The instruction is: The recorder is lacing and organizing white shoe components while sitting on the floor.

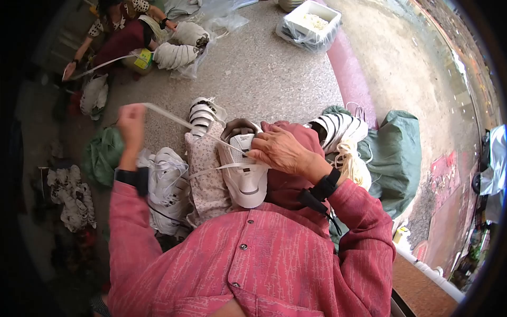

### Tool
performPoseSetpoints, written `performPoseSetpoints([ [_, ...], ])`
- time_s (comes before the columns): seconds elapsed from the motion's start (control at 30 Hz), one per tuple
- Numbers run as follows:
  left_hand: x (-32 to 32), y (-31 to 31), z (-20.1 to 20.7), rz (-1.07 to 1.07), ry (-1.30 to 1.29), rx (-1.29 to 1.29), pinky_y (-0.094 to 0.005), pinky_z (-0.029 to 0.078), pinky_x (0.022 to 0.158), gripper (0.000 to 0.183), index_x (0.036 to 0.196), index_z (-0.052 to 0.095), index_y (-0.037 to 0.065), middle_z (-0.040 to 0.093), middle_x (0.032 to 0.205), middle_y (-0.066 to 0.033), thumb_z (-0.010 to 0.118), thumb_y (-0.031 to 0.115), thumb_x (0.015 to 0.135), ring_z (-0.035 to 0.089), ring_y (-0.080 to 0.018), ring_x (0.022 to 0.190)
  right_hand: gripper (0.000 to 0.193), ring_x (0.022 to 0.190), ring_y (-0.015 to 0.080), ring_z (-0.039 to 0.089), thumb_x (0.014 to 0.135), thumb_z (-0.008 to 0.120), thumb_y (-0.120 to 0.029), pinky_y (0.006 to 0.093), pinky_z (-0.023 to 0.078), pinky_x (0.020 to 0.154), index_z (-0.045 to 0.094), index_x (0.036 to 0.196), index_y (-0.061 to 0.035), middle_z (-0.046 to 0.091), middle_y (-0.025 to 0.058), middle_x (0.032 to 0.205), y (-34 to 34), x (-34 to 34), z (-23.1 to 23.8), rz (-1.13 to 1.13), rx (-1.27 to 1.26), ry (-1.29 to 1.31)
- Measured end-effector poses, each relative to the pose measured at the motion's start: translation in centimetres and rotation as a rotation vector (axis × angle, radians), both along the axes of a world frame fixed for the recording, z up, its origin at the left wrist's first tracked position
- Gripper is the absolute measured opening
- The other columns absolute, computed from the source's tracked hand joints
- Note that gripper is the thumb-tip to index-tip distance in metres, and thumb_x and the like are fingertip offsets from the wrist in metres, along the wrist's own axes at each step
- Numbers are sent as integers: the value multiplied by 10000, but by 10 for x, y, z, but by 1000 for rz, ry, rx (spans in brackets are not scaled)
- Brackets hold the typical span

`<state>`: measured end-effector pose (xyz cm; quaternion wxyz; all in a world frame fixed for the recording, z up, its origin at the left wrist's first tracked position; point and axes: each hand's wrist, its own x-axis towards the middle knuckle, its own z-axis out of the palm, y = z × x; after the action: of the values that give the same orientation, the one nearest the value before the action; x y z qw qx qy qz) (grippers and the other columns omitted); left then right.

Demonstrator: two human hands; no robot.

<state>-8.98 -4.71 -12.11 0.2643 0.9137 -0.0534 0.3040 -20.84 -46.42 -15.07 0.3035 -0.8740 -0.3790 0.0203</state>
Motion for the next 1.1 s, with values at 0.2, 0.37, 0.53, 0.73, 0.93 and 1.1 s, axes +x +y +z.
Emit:
performPoseSetpoints([
  [0.2, -6, 127, 27, 224, 26, -74, -278, 484, 733, 183, 1035, 672, 45, 607, 866, -22, 664, 149, 884, 581, -134, 769, 247, 860, 314, 568, 987, 485, -294, 415, 431, 795, 579, 938, -71, 567, 104, 877, 4, 3, -14, -9, 172, 70],
  [0.37, -69, 16, -30, -266, 491, -399, -215, 461, 692, 361, 1190, 589, 55, 557, 828, 34, 689, 42, 843, 520, -58, 744, 155, 836, 300, 606, 967, 530, -167, 389, 479, 740, 584, 1022, -33, 605, 108, 898, -3, -7, -13, -65, 321, 264],
  [0.53, -137, -78, -31, -492, 742, -477, -216, 448, 634, 127, 971, 672, 48, 591, 812, 34, 689, 46, 845, 520, -49, 695, 156, 856, 173, 589, 930, 572, -56, 310, 478, 689, 601, 1079, -20, 627, 78, 985, -3, -28, 0, -338, 406, 364],
  [0.73, -146, -111, -16, -667, 799, -357, -247, 458, 620, 126, 946, 661, 31, 610, 809, -24, 705, 67, 834, 567, -104, 689, 157, 657, 235, 602, 936, 583, -153, 322, 481, 615, 644, 944, -9, 599, 63, 716, 2, -45, 9, -374, 142, 477],
  [0.93, -121, -139, -15, -840, 332, -155, -379, 445, 850, 185, 914, 660, 69, 610, 945, -62, 741, 87, 748, 579, -255, 932, 228, 574, 96, 537, 931, 579, -225, 258, 406, 499, 647, 846, -25, 572, -4, 656, 11, -49, -3, -542, 400, 1198],
  [1.1, -104, -155, -19, -856, 383, -104, -390, 403, 923, 183, 885, 637, 79, 575, 985, -66, 736, 157, 753, 532, -264, 1005, 159, 536, 109, 479, 895, 545, -194, 243, 362, 468, 571, 781, -86, 549, -7, 687, 7, -45, -16, -587, 1118, 1762],
])
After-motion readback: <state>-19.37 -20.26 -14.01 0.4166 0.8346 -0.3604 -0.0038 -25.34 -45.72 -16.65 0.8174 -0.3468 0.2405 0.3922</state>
